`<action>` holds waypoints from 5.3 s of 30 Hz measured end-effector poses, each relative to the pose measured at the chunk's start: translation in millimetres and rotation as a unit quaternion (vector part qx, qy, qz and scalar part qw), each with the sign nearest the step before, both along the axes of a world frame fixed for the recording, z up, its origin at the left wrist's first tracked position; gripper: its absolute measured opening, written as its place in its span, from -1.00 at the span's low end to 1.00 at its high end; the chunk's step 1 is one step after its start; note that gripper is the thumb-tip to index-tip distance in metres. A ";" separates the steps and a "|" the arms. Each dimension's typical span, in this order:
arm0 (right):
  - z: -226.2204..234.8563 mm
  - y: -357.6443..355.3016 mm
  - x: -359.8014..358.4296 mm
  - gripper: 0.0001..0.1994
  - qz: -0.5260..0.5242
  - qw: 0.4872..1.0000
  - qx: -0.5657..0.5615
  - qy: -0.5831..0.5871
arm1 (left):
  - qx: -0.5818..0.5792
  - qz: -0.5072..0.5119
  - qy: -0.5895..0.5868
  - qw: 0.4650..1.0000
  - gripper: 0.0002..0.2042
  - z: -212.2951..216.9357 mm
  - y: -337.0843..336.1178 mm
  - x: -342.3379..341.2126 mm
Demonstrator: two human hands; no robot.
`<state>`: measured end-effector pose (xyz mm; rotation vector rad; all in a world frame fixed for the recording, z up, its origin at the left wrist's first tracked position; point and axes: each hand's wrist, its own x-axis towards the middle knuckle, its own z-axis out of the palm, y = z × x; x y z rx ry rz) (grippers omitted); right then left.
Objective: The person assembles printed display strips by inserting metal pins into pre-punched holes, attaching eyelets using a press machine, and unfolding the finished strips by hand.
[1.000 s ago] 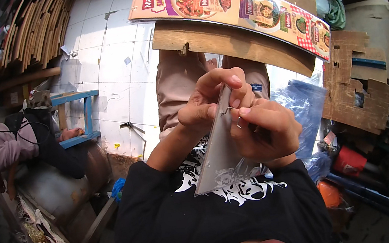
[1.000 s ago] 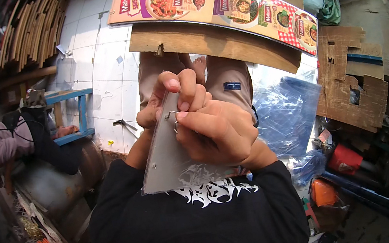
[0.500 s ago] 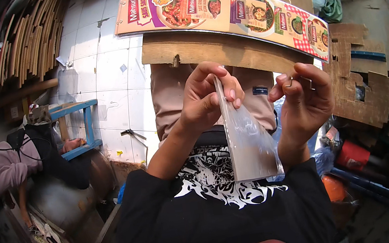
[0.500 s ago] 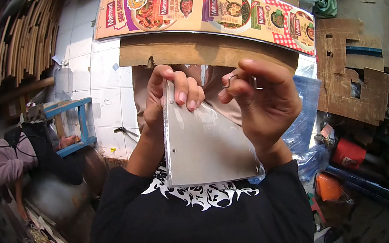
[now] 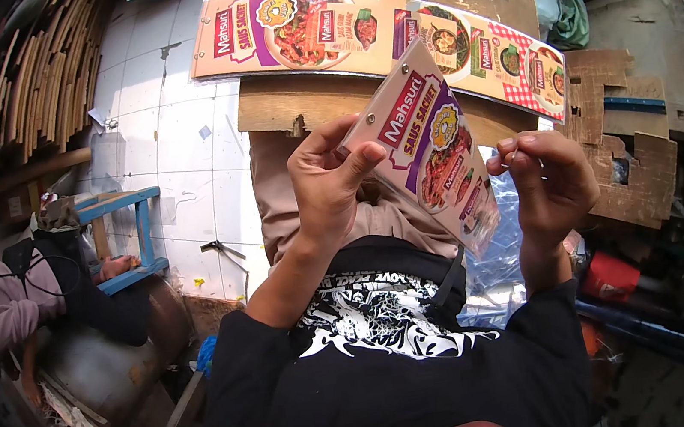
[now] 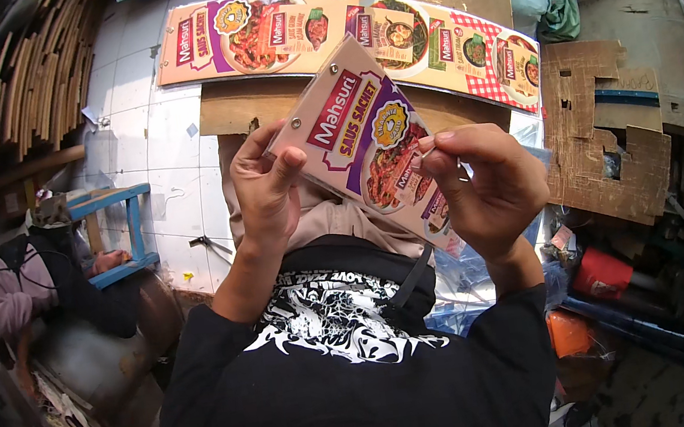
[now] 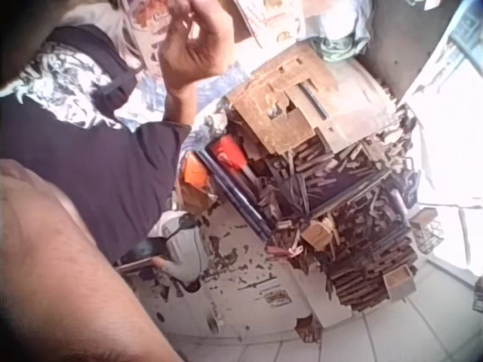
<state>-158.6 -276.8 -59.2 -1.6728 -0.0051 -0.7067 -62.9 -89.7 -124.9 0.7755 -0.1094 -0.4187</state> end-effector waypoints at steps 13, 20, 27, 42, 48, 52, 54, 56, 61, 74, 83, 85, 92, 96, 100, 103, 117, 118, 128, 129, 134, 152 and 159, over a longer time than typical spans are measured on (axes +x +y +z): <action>-20.4 55.3 40.4 -0.86 -0.062 0.992 -0.088 0.058 | 0.100 -0.126 -0.062 0.985 -0.56 19.8 20.8 5.4; -21.2 61.1 38.4 -0.87 -0.101 0.988 -0.105 0.047 | 0.072 -0.104 -0.072 0.989 -0.59 16.5 14.7 0.7; -21.7 60.6 37.3 -0.87 -0.119 0.986 -0.110 0.033 | 0.055 -0.093 -0.074 0.991 -0.58 16.9 11.4 -2.8; -20.7 63.3 36.5 -0.88 -0.117 0.984 -0.132 0.031 | 0.041 -0.096 -0.085 0.991 -0.59 14.6 14.2 -3.8; -14.0 66.9 33.6 -0.89 -0.106 0.985 -0.128 0.052 | 0.030 -0.096 -0.094 0.991 -0.58 16.6 14.3 -3.4; -10.1 66.9 33.7 -0.90 -0.073 0.991 -0.079 0.084 | 0.047 -0.092 -0.110 0.989 -0.60 17.0 15.2 -3.0; -10.0 66.8 32.9 -0.91 -0.065 0.992 -0.056 0.094 | 0.049 -0.090 -0.115 0.988 -0.62 16.1 15.1 -2.7; -10.5 66.8 32.4 -0.91 -0.056 0.992 -0.034 0.104 | 0.052 -0.087 -0.120 0.988 -0.63 15.8 15.7 -2.9; -9.5 63.9 31.5 -0.92 -0.049 0.991 -0.042 0.116 | 0.079 -0.090 -0.115 0.986 -0.67 13.6 16.9 -3.3; -10.6 65.2 26.9 -0.93 -0.035 0.992 -0.001 0.120 | 0.075 -0.089 -0.124 0.985 -0.70 16.4 15.0 -5.2; -12.7 68.0 25.3 -0.91 -0.096 0.991 -0.051 0.077 | 0.076 -0.085 -0.128 0.985 -0.69 17.1 14.1 -6.7; -12.8 69.1 25.9 -0.91 -0.106 0.990 -0.065 0.070 | 0.079 -0.085 -0.130 0.985 -0.68 17.0 14.2 -6.7; -15.4 70.9 27.9 -0.89 -0.108 0.991 -0.058 0.054 | 0.079 -0.077 -0.135 0.985 -0.66 15.5 15.1 -7.8; -12.5 68.2 27.4 -0.84 -0.091 0.984 -0.141 0.054 | 0.070 -0.076 -0.122 0.987 -0.66 13.1 16.5 -8.0; -7.0 66.8 26.7 -0.78 -0.070 0.975 -0.210 0.028 | 0.078 -0.066 -0.113 0.988 -0.65 13.5 17.5 -9.7; -5.6 66.3 26.2 -0.76 -0.067 0.969 -0.238 0.010 | 0.101 -0.036 -0.145 0.984 -0.66 10.6 17.8 -11.7; -16.2 50.4 19.3 -0.69 -0.037 0.889 -0.442 -0.119 | 0.057 0.036 -0.115 0.991 -0.78 12.0 10.9 -30.1; -16.0 50.0 18.2 -0.67 -0.034 0.880 -0.457 -0.123 | 0.054 0.039 -0.118 0.991 -0.79 12.2 10.5 -31.3; -17.5 43.1 21.6 -0.65 -0.036 0.835 -0.513 -0.196 | 0.106 0.073 -0.229 0.965 -0.76 12.9 11.6 -33.7; -16.4 43.0 22.7 -0.64 -0.040 0.829 -0.521 -0.197 | 0.114 0.077 -0.238 0.962 -0.76 12.9 11.8 -33.3; -1.0 40.0 22.4 -0.59 0.005 0.842 -0.514 -0.165 | 0.126 0.083 -0.275 0.950 -0.74 13.2 14.9 -30.3; 49.5 12.6 15.0 -0.69 0.116 0.867 -0.446 -0.189 | 0.071 -0.132 -0.140 0.979 -0.80 4.2 35.5 -2.3; 63.3 3.2 -5.0 -0.75 0.048 0.975 -0.169 -0.137 | -0.180 -0.316 -0.118 0.924 -0.85 -20.8 19.7 19.1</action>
